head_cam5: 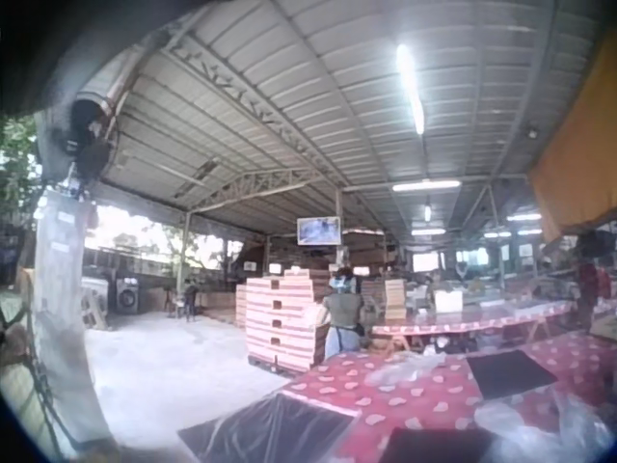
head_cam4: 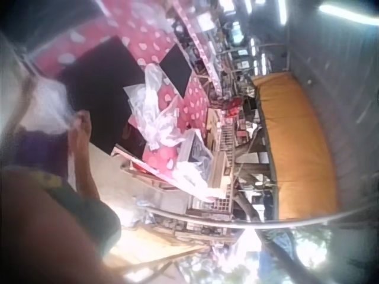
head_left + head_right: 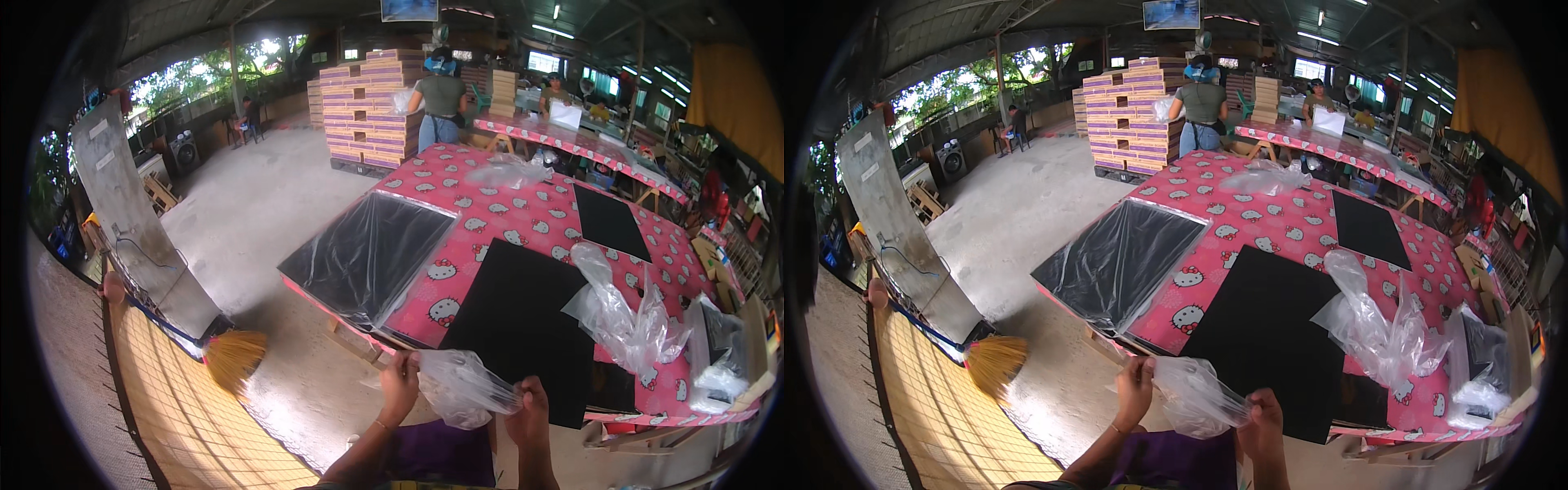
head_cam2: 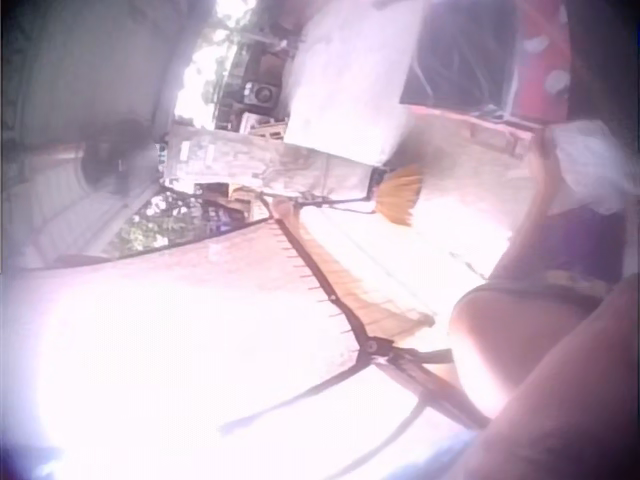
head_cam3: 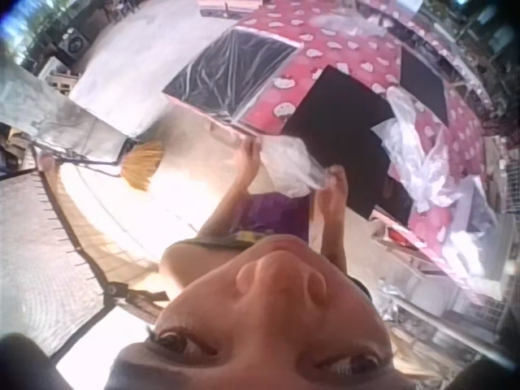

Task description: The person places black and white illustration boards into individual clear plastic bags, folds the tops over, and stacks them on a table.

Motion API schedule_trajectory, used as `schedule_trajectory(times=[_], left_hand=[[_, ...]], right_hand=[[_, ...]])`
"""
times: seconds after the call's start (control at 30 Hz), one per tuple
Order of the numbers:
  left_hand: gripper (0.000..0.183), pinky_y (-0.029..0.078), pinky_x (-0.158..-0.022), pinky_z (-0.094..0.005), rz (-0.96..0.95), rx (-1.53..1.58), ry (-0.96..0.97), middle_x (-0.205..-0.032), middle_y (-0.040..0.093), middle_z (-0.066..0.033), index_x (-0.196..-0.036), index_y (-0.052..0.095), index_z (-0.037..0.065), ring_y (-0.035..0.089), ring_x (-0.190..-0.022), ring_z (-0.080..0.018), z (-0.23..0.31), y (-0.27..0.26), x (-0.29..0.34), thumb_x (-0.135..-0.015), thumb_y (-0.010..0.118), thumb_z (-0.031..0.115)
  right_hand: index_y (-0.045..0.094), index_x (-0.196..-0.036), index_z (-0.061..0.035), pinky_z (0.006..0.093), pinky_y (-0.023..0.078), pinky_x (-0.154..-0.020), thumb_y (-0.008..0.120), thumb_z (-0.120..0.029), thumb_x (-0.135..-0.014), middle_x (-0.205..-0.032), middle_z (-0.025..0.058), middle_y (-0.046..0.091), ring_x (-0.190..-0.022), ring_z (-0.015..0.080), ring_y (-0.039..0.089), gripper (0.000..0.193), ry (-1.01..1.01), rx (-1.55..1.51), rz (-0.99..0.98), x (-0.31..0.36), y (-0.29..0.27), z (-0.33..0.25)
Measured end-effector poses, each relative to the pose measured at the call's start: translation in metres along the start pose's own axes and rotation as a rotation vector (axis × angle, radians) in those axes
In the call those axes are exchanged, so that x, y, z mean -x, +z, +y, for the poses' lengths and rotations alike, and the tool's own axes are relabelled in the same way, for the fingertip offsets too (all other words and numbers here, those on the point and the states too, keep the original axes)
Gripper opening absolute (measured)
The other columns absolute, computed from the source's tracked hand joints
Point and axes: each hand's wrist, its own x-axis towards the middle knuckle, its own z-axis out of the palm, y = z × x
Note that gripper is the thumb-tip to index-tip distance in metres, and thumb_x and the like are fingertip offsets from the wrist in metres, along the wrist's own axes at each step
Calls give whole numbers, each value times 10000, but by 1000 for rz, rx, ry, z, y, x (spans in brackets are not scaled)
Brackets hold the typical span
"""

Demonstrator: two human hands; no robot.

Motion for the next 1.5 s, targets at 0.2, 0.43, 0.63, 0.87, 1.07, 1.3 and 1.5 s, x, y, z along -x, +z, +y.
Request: schedule_trajectory(times=[0.2,0.43,0.63,0.87,1.07,1.3,1.5], left_hand=[[94,497,-645,-278,-279,-23,371,-823,649,-95,-929,600,6,634,-741,-147,25,7,31,-836,589,13],[338,492,-800,-301,-336,149,-296,-1010,638,-110,-1138,558,14,614,-944,-196,-66,-109,-4,-805,588,-35],[812,333,-1039,-390,-620,-103,467,-1423,375,-144,-1442,238,78,456,-1239,-266,84,-60,-14,-758,669,7],[516,456,-855,-367,-1126,351,-105,-1179,553,-157,-1263,511,60,577,-1019,-283,100,-56,-18,-769,659,30],[173,500,-672,-366,-622,-739,574,-943,570,-135,-961,641,17,587,-830,-272,46,-61,-24,-797,603,58],[165,528,-676,-316,157,-46,558,-987,613,-171,-864,636,-36,626,-725,-287,39,-81,-36,-821,606,121],[244,391,-937,-468,-417,-933,621,-1109,583,-170,-855,694,64,529,-1076,-334,8,-102,-47,-801,674,301]], right_hand=[[497,-1182,-61,392,512,-833,620,-118,-855,-1087,84,576,-1023,226,583,354,51,577,28,2,-13,33],[594,-991,-115,271,480,-582,465,-223,-953,-794,7,547,-658,116,559,172,-152,111,369,-10,32,-44],[652,-1009,-110,306,482,-736,656,-95,-819,-977,71,558,-864,184,572,191,66,1165,-773,-21,22,-36],[672,-812,-88,420,511,-659,694,-297,-747,-1004,83,589,-751,312,626,220,17,2147,-277,-18,33,-49],[664,-737,16,426,469,-830,634,-67,-710,-1141,191,543,-1017,334,558,92,-338,2432,361,-22,-9,-101],[509,-1205,-8,397,459,-821,521,-202,-874,-1128,153,538,-976,295,573,384,-699,1328,567,7,-19,-131],[692,-837,-31,390,493,-673,701,-443,-732,-846,175,643,-788,309,639,425,502,2060,167,19,-6,-138]])
